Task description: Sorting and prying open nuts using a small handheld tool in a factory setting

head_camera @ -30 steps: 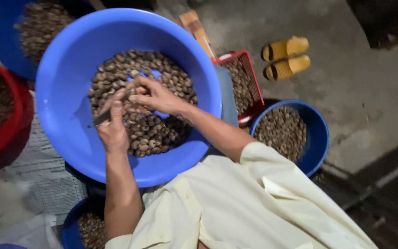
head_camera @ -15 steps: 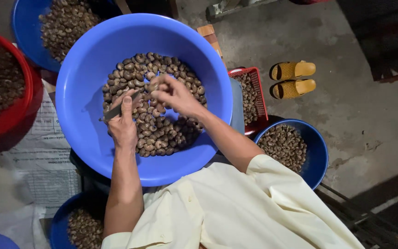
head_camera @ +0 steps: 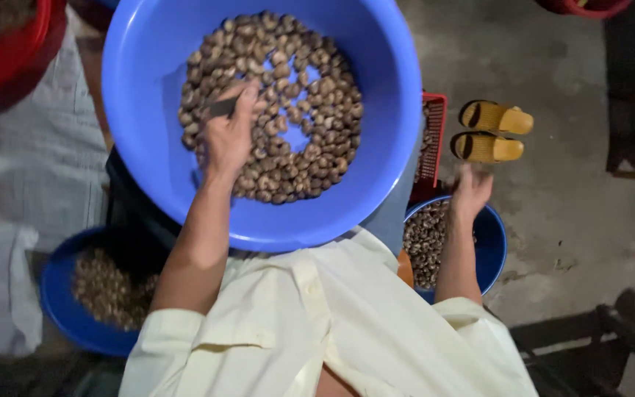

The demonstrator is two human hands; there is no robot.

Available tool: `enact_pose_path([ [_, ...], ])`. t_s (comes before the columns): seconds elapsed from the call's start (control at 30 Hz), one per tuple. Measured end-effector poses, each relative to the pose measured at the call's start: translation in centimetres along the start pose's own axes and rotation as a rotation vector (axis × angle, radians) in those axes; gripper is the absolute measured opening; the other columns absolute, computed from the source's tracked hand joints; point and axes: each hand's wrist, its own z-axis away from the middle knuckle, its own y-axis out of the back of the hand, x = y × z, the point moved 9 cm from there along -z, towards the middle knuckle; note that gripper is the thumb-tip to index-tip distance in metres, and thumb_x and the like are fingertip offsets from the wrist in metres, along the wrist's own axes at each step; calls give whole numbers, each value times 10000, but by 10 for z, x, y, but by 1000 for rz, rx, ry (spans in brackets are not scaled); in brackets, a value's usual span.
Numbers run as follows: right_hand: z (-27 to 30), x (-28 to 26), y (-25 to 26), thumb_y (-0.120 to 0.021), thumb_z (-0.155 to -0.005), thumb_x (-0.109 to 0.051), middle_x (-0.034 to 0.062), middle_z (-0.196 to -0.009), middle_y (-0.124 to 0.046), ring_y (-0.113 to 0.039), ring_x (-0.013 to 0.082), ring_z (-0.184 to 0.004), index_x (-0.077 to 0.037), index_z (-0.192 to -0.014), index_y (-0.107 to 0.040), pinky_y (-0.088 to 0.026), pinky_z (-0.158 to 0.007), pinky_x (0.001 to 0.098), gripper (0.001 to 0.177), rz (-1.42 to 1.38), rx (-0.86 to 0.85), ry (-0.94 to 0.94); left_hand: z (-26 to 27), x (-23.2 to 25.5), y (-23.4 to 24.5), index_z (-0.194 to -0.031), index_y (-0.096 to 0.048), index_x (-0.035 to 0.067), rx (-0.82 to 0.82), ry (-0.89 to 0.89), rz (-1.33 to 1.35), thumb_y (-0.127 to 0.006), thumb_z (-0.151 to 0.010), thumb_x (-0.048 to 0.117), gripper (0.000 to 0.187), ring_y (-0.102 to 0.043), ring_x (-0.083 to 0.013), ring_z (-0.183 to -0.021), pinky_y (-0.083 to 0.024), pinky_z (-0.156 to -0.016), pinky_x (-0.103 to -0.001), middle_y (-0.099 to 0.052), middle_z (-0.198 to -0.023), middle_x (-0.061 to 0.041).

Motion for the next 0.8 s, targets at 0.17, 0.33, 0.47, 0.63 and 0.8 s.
enact_pose_path([
  [0.17, 59, 124, 48, -665, -910, -117, 20, -633, -577, -488, 92, -454, -144, -732, -519, -312, -371, 252, 231, -11, 12, -439, 0, -12, 6, -1197, -752, 85, -3, -12, -76, -574, -1064, 376, 366, -823, -199, -903, -629, -734, -319, -783, -1087, -48],
  [0.33, 40, 234, 130, -752, -781, -383, 181, -1079, -697, -646, 382, -1019, -27, -1073, -648, -467, -892, 466, 472, 728, 65, -289, 3, -8, -7, -1345, -686, 146, -134, 171, -149, -510, -1047, 472, 475, -273, -44, -354, -267, -298, -240, -847, -969, -80],
  [0.47, 21, 73, 53, -643, -883, -163, 108, -936, -623, -624, 237, -834, -58, -967, -491, -494, -723, 413, 203, 376, 101, -4, 3, -15, -10, -1325, -689, 141, -151, 88, -188, -503, -1072, 439, 432, -367, -67, -357, -446, -342, -257, -844, -951, -107],
  [0.63, 31, -191, -75, -606, -1132, 45, 156, -1005, -603, -528, 157, -655, -32, -1299, -528, -554, -576, 281, 200, -179, -143, 576, 4, -19, -8, -1328, -685, 79, -99, -42, -255, -555, -1100, 326, 361, -535, -57, -451, -429, -288, -206, -813, -930, -104],
  [0.8, 82, -306, -215, -600, -1070, -26, 137, -1098, -606, -581, 213, -869, -36, -1260, -603, -487, -782, 334, 190, 53, -521, 749, 6, -2, -7, -1284, -696, 43, -84, -220, -361, -569, -1100, 279, 326, -811, -223, -931, -692, -700, -283, -790, -1152, -147],
])
